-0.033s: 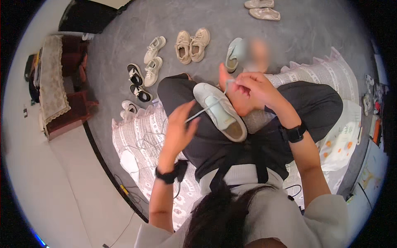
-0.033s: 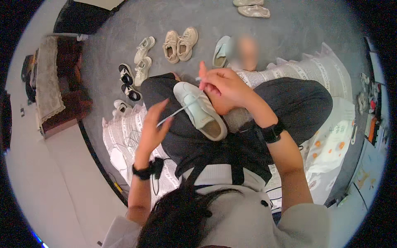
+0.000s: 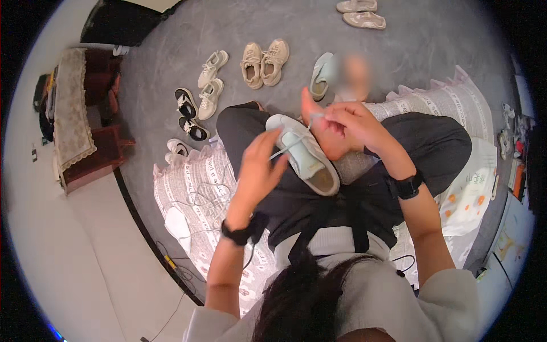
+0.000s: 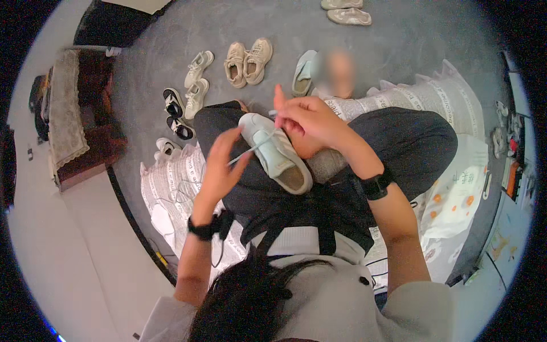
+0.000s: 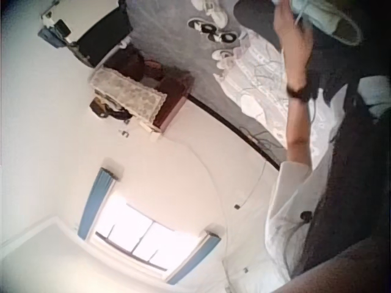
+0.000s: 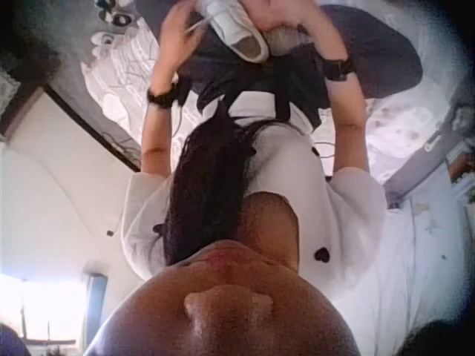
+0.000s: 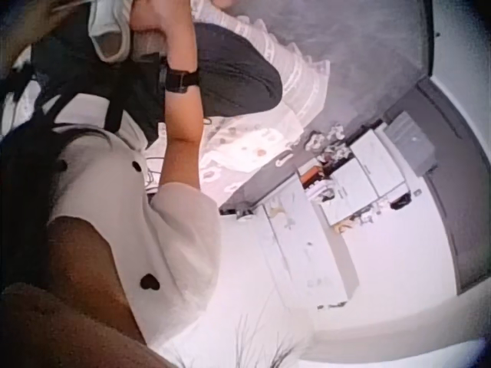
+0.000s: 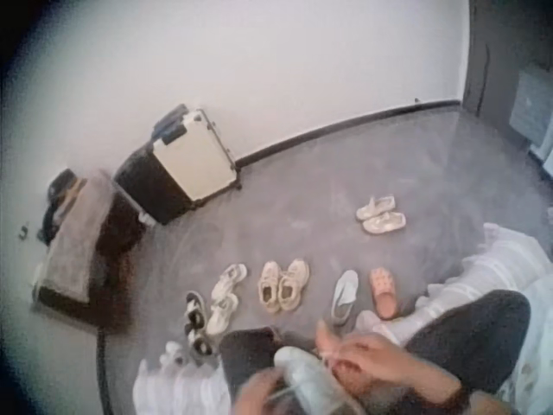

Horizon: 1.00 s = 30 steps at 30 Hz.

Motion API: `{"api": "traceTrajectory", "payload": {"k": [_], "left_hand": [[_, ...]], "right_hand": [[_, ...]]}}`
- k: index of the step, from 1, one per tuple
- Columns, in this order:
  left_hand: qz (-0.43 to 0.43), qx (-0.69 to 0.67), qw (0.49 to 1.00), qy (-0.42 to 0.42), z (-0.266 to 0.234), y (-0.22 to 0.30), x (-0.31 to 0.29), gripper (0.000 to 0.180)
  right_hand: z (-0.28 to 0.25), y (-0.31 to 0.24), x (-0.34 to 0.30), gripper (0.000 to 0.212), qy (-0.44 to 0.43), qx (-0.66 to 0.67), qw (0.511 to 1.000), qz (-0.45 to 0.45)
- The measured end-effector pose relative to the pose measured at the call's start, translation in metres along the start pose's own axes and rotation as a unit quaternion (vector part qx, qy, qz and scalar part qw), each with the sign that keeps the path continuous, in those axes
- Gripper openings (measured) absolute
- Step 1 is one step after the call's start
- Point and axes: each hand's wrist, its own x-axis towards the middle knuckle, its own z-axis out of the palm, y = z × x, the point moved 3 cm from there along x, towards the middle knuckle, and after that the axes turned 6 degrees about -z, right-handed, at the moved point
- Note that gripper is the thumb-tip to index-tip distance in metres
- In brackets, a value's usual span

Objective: The recorder is sitting on a bed and lacing a light-colored shoe.

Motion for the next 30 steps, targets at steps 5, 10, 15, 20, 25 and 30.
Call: {"api": "traceTrajectory", "payload": {"k": [5, 10, 15, 20, 25, 30], "left_hand": [[0.111, -0.156, 0.98, -0.052, 0.032, 0.051, 0.048, 0.048], [0.027, -0.223, 0.965, -0.133, 0.027, 0.044, 0.036, 0.028], [0.055, -0.059, 0.995, -0.062, -0.005, 0.034, 0.021, 0.015], [0.051, 0.152, 0.987, 0.026, -0.072, -0.005, 0.002, 0.01], [-0.054, 0.228, 0.961, 0.148, -0.121, -0.051, 0.01, 0.012], [-0.012, 0.111, 0.993, -0.043, -0.029, -0.079, 0.032, 0.011]], "right_hand": [[-0.005, -0.009, -0.031, 0.022, -0.067, -0.035, 0.997, 0.027], [-0.014, 0.004, -0.048, 0.023, -0.039, -0.031, 0.998, 0.023], [0.022, 0.026, -0.028, 0.021, -0.104, 0.013, 0.993, 0.052], [0.043, 0.057, 0.0, 0.019, -0.138, -0.013, 0.989, 0.048], [0.023, 0.089, 0.005, 0.024, -0.026, -0.386, 0.915, -0.113], [0.03, 0.108, -0.004, 0.031, -0.007, -0.41, 0.906, -0.102]]}}
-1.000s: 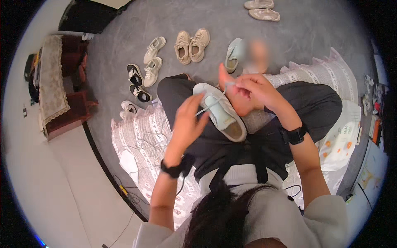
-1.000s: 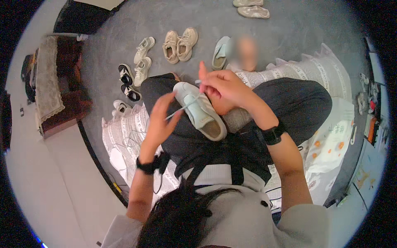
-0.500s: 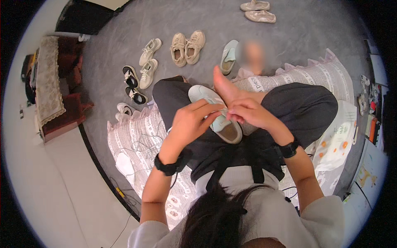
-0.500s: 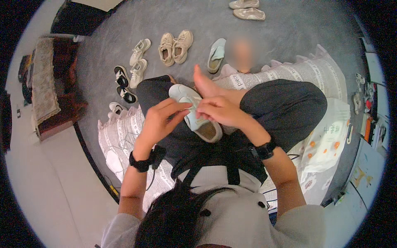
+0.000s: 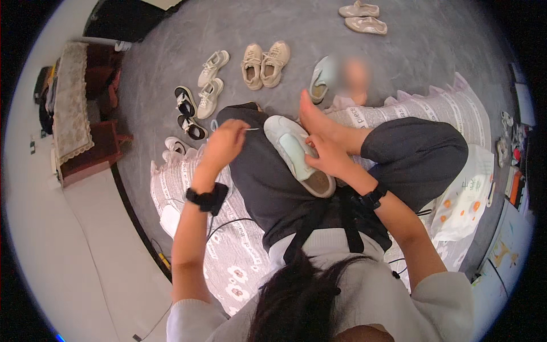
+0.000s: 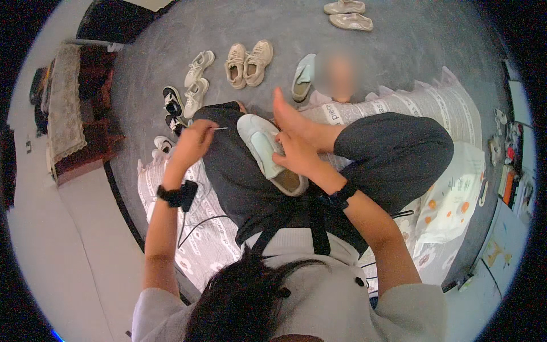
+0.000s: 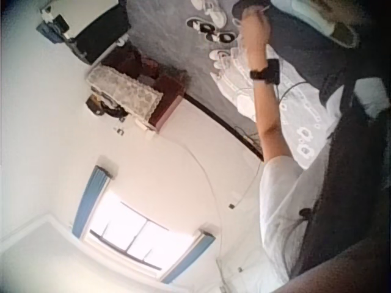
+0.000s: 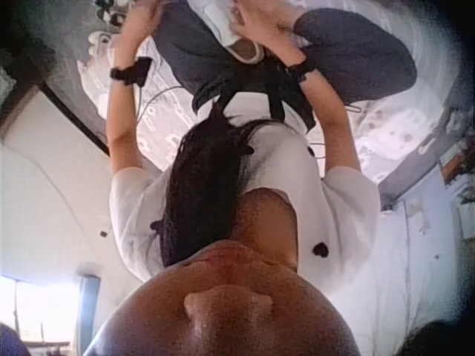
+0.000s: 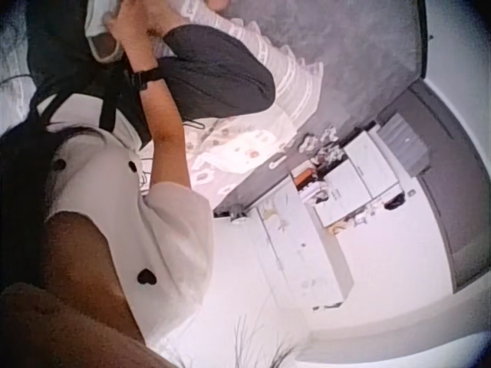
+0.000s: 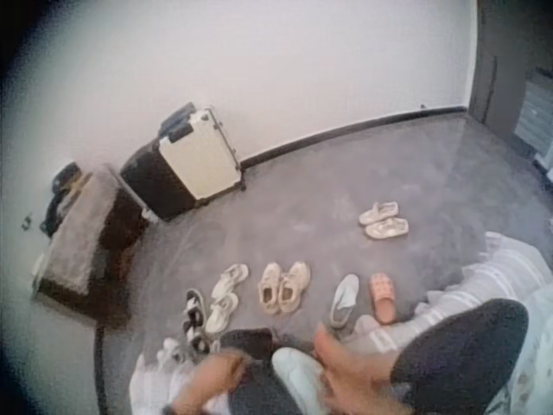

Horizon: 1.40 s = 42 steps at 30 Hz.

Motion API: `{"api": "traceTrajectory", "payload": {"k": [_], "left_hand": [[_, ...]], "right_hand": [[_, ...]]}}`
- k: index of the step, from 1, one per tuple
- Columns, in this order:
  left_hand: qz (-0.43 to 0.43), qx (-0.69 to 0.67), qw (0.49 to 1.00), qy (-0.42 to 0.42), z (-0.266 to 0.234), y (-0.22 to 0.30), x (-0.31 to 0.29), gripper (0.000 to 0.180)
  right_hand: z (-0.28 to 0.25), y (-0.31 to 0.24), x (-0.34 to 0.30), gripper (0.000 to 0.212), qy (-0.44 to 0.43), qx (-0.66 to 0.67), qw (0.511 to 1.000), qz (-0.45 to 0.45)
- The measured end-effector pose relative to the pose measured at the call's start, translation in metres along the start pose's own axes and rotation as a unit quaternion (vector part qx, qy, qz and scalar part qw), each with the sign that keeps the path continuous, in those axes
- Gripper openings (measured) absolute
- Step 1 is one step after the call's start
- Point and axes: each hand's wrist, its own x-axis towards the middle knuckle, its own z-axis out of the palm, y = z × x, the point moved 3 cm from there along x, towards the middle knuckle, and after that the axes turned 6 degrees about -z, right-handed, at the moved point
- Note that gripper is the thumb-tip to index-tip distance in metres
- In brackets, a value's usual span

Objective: The recorder is sitting on a bed and lacing a light-colored shoe.

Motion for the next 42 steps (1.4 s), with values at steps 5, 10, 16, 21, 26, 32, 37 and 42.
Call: {"api": "traceTrajectory", "payload": {"k": [5, 10, 16, 21, 26, 32, 37, 42], "left_hand": [[0.029, -0.023, 0.998, -0.043, 0.05, 0.019, 0.025, 0.011], [0.084, 0.05, 0.995, -0.035, 0.062, 0.025, 0.04, 0.011], [0.129, 0.164, 0.976, -0.061, 0.076, 0.033, 0.043, 0.008], [0.177, 0.216, 0.958, -0.071, 0.081, 0.032, 0.051, 0.008], [0.225, 0.233, 0.938, -0.123, 0.082, 0.036, 0.057, 0.009], [0.235, 0.242, 0.93, -0.148, 0.09, 0.038, 0.066, 0.007], [0.22, 0.24, 0.928, -0.183, 0.097, 0.039, 0.07, 0.006], [0.187, 0.172, 0.952, -0.17, 0.099, 0.028, 0.068, 0.007]], "right_hand": [[-0.004, 0.002, -0.009, 0.031, 0.031, 0.009, 0.998, -0.05], [-0.007, 0.006, -0.01, 0.036, -0.029, 0.088, 0.995, 0.031], [-0.007, 0.008, -0.008, 0.034, -0.021, 0.095, 0.995, 0.013], [-0.005, 0.011, -0.009, 0.032, 0.033, 0.097, 0.994, -0.032], [-0.003, 0.016, -0.009, 0.031, 0.033, 0.111, 0.993, -0.035], [-0.006, 0.015, -0.01, 0.032, 0.027, 0.127, 0.991, -0.035], [-0.007, 0.015, -0.009, 0.034, -0.009, 0.121, 0.993, -0.009], [-0.007, 0.012, -0.01, 0.03, 0.004, 0.101, 0.994, -0.029]]}}
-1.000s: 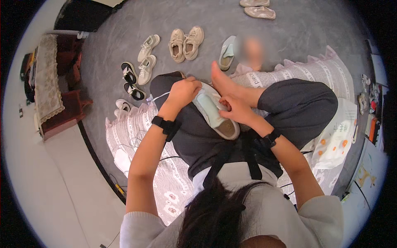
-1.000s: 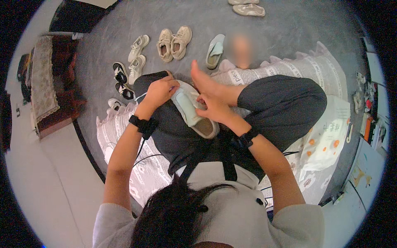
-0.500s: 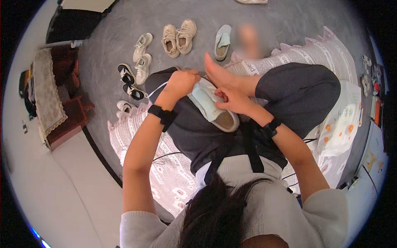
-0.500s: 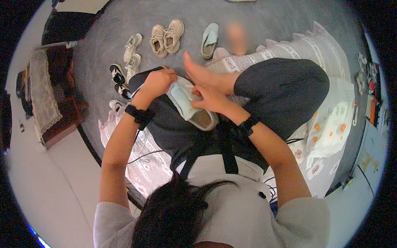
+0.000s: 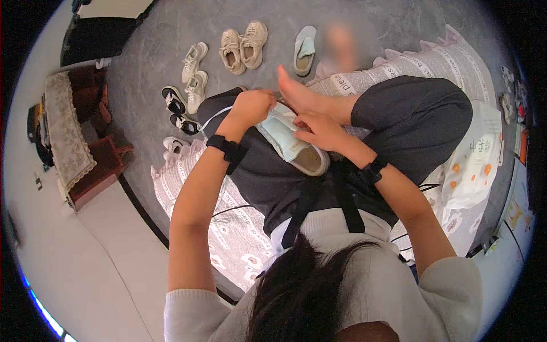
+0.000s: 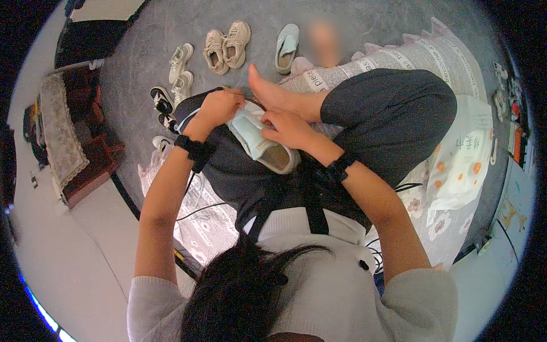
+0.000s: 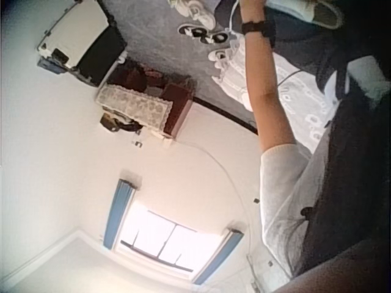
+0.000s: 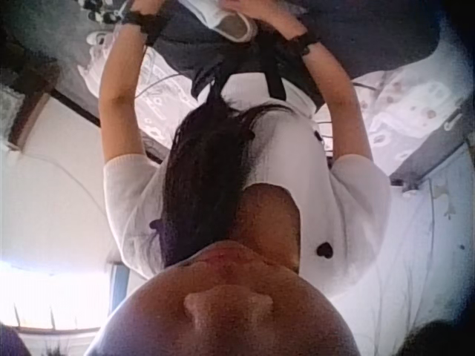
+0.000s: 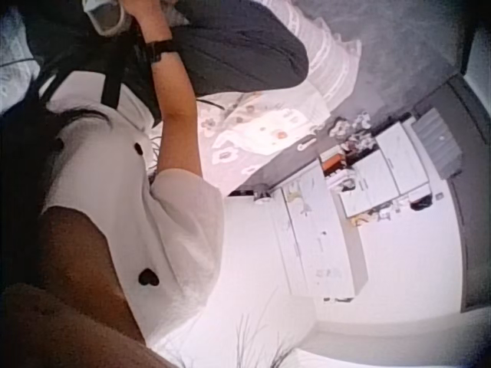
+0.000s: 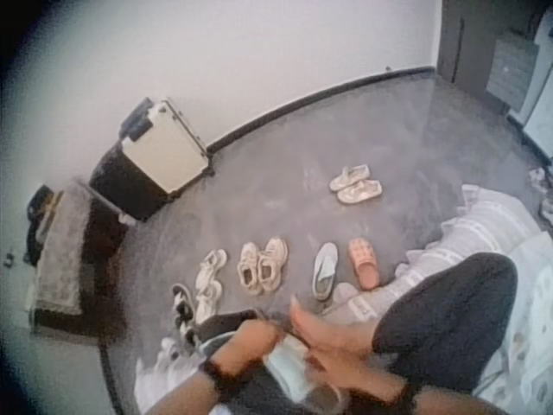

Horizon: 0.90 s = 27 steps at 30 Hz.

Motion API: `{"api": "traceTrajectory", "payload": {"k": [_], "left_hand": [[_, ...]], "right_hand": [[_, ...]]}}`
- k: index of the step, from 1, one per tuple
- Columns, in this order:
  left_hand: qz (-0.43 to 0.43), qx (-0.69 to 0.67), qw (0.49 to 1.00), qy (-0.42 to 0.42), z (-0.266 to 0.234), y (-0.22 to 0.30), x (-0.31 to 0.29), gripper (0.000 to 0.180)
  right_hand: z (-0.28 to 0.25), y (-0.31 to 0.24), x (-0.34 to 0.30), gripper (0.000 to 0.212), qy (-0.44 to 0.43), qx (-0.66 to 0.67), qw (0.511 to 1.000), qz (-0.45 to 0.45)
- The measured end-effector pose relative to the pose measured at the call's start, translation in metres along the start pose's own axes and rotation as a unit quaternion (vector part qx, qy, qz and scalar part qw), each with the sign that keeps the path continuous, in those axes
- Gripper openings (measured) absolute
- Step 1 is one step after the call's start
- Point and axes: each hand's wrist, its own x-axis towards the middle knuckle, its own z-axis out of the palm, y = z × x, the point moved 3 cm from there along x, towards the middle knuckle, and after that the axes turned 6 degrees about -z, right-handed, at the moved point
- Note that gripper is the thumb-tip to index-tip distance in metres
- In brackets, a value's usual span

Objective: The recorder is sitting on a bed and lacing a light-colored shoe.

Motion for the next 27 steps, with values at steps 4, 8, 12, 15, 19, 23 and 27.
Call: {"api": "traceTrajectory", "payload": {"k": [4, 8, 12, 15, 19, 23, 27], "left_hand": [[-0.014, -0.049, 0.998, 0.029, 0.001, 0.007, -0.005, 0.008], [-0.102, -0.075, 0.992, 0.019, 0.002, 0.014, -0.007, 0.009], [-0.202, -0.149, 0.967, 0.044, 0.01, 0.0, -0.015, 0.012], [-0.19, -0.176, 0.964, 0.06, 0.012, -0.001, -0.018, 0.014], [-0.166, -0.092, 0.979, 0.07, 0.009, 0.009, -0.023, 0.019], [-0.11, -0.083, 0.985, 0.103, 0.005, 0.016, -0.037, 0.029], [-0.1, -0.072, 0.99, 0.061, 0.003, 0.011, -0.036, 0.034]], "right_hand": [[0.001, 0.002, -0.001, 0.028, 0.004, -0.009, 1.0, -0.007], [0.002, 0.003, -0.001, 0.028, 0.01, -0.035, 0.999, -0.008], [0.002, 0.002, 0.0, 0.027, 0.015, -0.008, 1.0, -0.021], [0.003, 0.002, 0.0, 0.027, 0.005, 0.012, 1.0, -0.01], [0.0, 0.002, 0.001, 0.028, -0.008, -0.005, 1.0, -0.002], [0.002, 0.004, 0.0, 0.028, -0.004, 0.01, 1.0, -0.003], [0.002, 0.004, 0.002, 0.029, -0.013, 0.049, 0.999, 0.006]]}}
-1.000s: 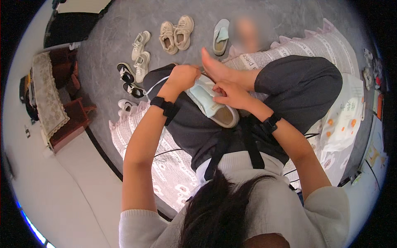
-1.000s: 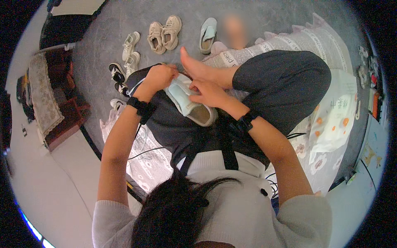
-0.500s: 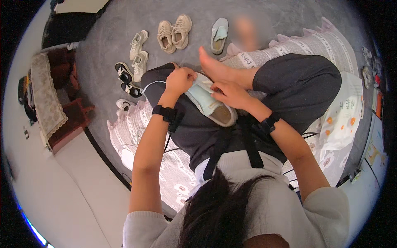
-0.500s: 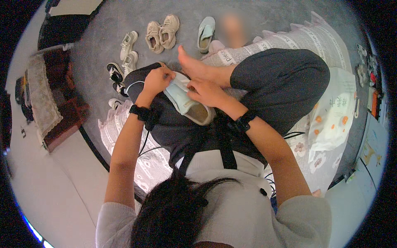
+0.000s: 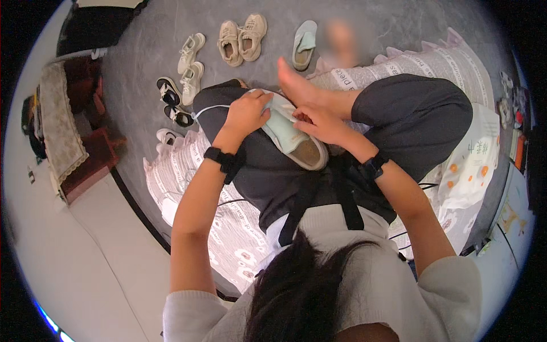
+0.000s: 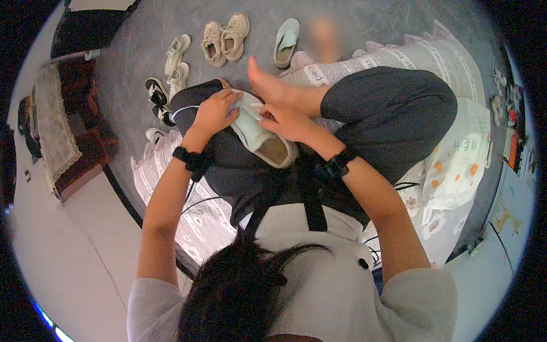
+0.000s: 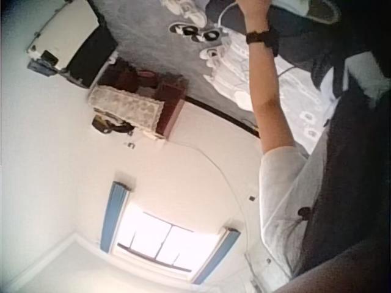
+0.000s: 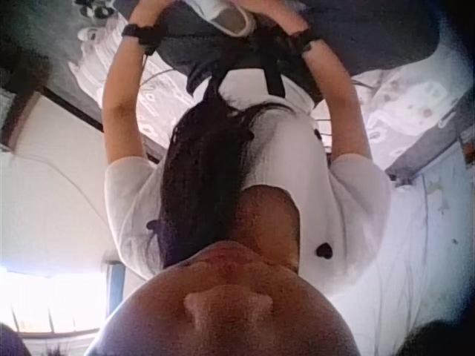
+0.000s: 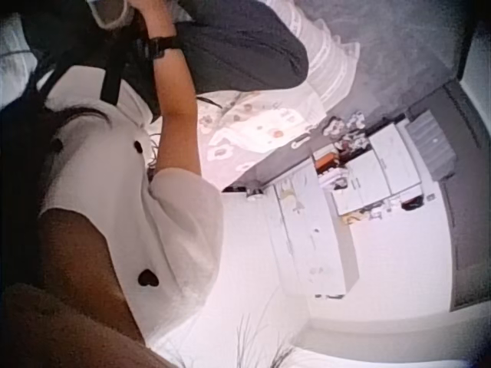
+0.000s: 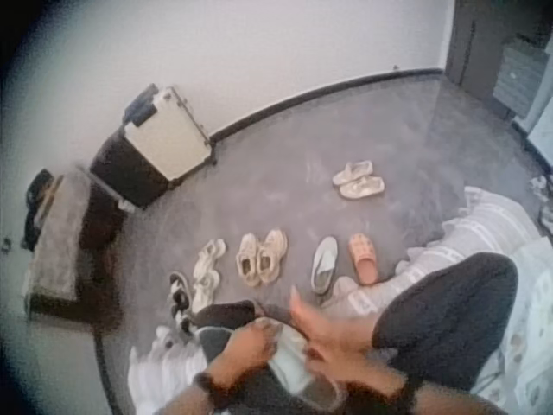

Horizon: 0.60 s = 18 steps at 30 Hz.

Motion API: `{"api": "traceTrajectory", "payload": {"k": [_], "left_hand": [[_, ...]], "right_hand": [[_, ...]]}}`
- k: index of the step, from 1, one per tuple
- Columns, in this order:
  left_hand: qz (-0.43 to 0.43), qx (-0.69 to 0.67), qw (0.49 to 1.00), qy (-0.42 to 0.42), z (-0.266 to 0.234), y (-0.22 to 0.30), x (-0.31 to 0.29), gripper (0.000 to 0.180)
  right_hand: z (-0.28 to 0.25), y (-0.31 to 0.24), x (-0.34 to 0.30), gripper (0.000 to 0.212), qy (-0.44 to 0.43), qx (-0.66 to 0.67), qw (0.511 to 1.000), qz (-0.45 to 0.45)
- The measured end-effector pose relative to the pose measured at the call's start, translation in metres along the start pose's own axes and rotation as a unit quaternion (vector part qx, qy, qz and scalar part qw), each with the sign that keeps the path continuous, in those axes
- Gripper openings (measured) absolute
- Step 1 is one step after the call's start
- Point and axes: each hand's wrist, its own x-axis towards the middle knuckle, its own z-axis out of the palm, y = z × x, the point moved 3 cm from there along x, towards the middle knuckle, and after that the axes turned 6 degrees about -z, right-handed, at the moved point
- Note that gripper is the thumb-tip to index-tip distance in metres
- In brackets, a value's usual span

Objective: The recorder is sitting on a bed and lacing a light-colored shoe.

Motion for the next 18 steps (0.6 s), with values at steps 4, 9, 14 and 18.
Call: {"api": "traceTrajectory", "payload": {"k": [4, 9, 14, 18], "left_hand": [[0.053, 0.075, 0.996, -0.011, 0.004, -0.001, 0.008, 0.033], [0.084, 0.087, 0.993, -0.008, 0.009, -0.006, 0.009, 0.031], [0.101, 0.115, 0.987, -0.05, 0.007, -0.003, 0.014, 0.031], [0.109, 0.123, 0.985, -0.057, 0.005, 0.001, 0.018, 0.03]], "right_hand": [[0.001, 0.002, 0.001, 0.025, 0.016, -0.049, 0.998, -0.034], [0.001, 0.0, 0.001, 0.027, 0.014, -0.064, 0.998, -0.024], [0.0, 0.003, -0.001, 0.029, 0.009, -0.058, 0.998, -0.017], [-0.002, 0.003, -0.001, 0.028, 0.009, -0.054, 0.998, -0.018]]}}
